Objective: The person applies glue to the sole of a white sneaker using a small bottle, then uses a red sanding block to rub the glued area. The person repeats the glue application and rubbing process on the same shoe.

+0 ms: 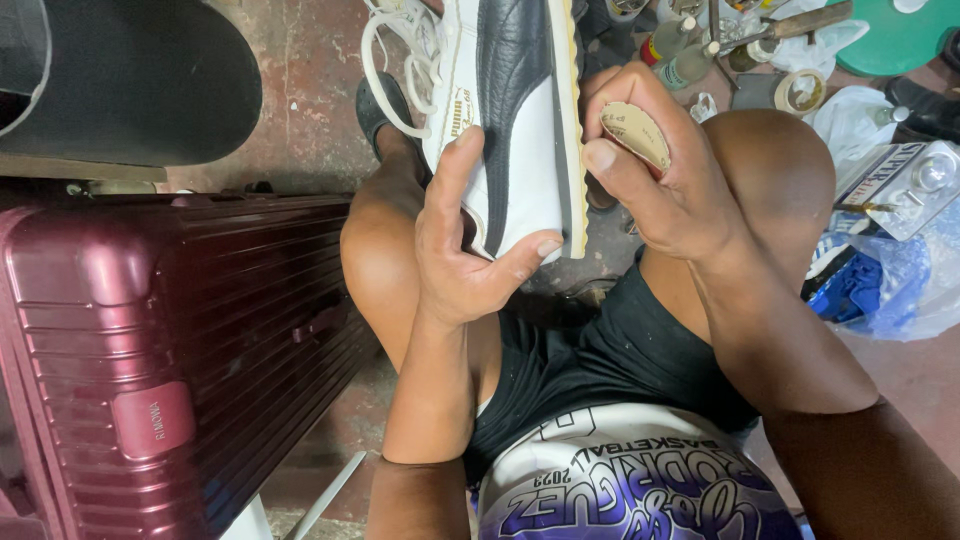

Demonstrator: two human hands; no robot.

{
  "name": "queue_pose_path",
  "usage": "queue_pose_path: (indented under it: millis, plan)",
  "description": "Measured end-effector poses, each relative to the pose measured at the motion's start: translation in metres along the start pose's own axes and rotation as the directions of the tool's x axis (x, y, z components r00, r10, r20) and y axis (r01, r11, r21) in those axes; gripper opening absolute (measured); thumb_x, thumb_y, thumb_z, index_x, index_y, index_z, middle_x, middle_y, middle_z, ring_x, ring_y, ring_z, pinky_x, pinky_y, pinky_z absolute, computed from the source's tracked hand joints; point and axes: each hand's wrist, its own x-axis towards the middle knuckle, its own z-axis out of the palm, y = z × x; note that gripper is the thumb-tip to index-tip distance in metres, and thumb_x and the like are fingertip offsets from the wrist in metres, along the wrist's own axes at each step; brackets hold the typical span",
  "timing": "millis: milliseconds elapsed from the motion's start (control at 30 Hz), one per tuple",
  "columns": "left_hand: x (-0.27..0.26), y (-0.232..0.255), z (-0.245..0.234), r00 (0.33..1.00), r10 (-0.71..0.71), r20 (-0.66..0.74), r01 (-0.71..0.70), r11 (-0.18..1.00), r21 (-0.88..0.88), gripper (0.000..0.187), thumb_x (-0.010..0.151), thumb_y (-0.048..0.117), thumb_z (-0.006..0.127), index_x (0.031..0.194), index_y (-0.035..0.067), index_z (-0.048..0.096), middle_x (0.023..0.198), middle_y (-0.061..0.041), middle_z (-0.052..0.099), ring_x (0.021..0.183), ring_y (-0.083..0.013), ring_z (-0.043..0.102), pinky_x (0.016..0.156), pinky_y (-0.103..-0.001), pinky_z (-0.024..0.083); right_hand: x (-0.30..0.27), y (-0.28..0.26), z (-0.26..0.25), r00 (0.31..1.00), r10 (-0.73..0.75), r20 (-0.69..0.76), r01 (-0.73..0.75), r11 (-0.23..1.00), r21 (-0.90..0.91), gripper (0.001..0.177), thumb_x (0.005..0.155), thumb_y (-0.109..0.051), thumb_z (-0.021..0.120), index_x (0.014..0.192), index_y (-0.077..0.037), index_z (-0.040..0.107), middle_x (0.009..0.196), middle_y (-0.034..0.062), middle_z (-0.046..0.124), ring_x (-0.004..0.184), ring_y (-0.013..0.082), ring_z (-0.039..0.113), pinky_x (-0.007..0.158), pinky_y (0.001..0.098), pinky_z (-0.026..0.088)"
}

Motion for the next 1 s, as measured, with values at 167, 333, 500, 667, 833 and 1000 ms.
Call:
queue_pose_path:
  millis: [167,333,500,667,833,1000]
  plan:
    - [0.0,0.0,0.0,1.0,-0.005,0.003,0.005,1.0,0.012,0.089,0.087,0.01,0.092,0.157,0.005,0.038,0.147,-0.014,0.056,0.134,-0.0202,0.059,0.119,-0.031,0.046,-0.002,0.002,0.0,1.0,-0.002,-0.009,0.002,1.0,-0.015,0.021,0.114,-0.025,0.056,0.11,-0.006,0.049,0.101,-0.001,0.051,0.082,0.0024,0.045,0.072,0.0193,0.038]
    - [-0.002,-0.004,0.0,1.0,-0.01,0.003,0.01,0.999,-0.04,0.088,0.089,0.009,0.091,0.158,0.005,0.037,0.149,-0.012,0.055,0.132,-0.0191,0.057,0.117,-0.03,0.044,0.0,0.003,-0.002,1.0,0.023,-0.015,-0.023,1.0,0.003,0.026,0.114,-0.029,0.058,0.112,-0.005,0.05,0.105,0.001,0.053,0.086,0.0039,0.048,0.077,0.0195,0.042]
    - [0.003,-0.006,0.004,0.999,-0.02,-0.029,0.016,0.989,-0.148,0.088,0.091,0.011,0.091,0.159,0.005,0.036,0.154,-0.011,0.05,0.136,-0.019,0.051,0.119,-0.032,0.039,-0.006,0.004,-0.04,0.979,-0.071,-0.189,0.084,0.994,0.062,0.038,0.114,-0.041,0.056,0.12,-0.003,0.055,0.129,0.0125,0.06,0.108,0.0178,0.068,0.088,0.0356,0.06]
    - [0.008,0.008,-0.003,0.994,-0.071,-0.085,0.091,0.961,0.26,0.1,0.086,0.039,0.087,0.162,0.003,0.033,0.157,-0.01,0.047,0.138,-0.0203,0.048,0.12,-0.033,0.036,-0.076,0.058,-0.138,0.857,0.026,-0.515,0.041,0.992,0.12,0.03,0.118,-0.026,0.058,0.122,0.004,0.056,0.106,0.0162,0.063,0.088,0.0244,0.068,0.079,0.0374,0.056]
    - [0.018,0.01,0.008,0.982,-0.087,-0.17,0.127,0.964,0.236,0.094,0.097,0.037,0.077,0.166,0.003,0.024,0.161,-0.011,0.032,0.15,-0.0241,0.034,0.129,-0.037,0.024,-0.167,0.201,-0.169,0.801,0.209,-0.561,-0.118,0.974,0.194,0.015,0.104,-0.011,0.069,0.114,-0.003,0.06,0.084,0.0115,0.066,0.062,0.0203,0.063,0.056,0.0314,0.051]
    - [0.031,-0.001,0.021,0.972,-0.081,-0.22,0.13,0.966,0.223,0.093,0.097,0.029,0.075,0.166,0.003,0.018,0.17,-0.013,0.024,0.152,-0.0252,0.03,0.131,-0.039,0.02,-0.241,0.342,-0.129,0.456,0.726,-0.515,-0.602,0.678,0.422,0.04,0.113,-0.021,0.072,0.083,0.002,0.057,0.069,0.0073,0.059,0.058,0.0147,0.052,0.053,0.0308,0.041]
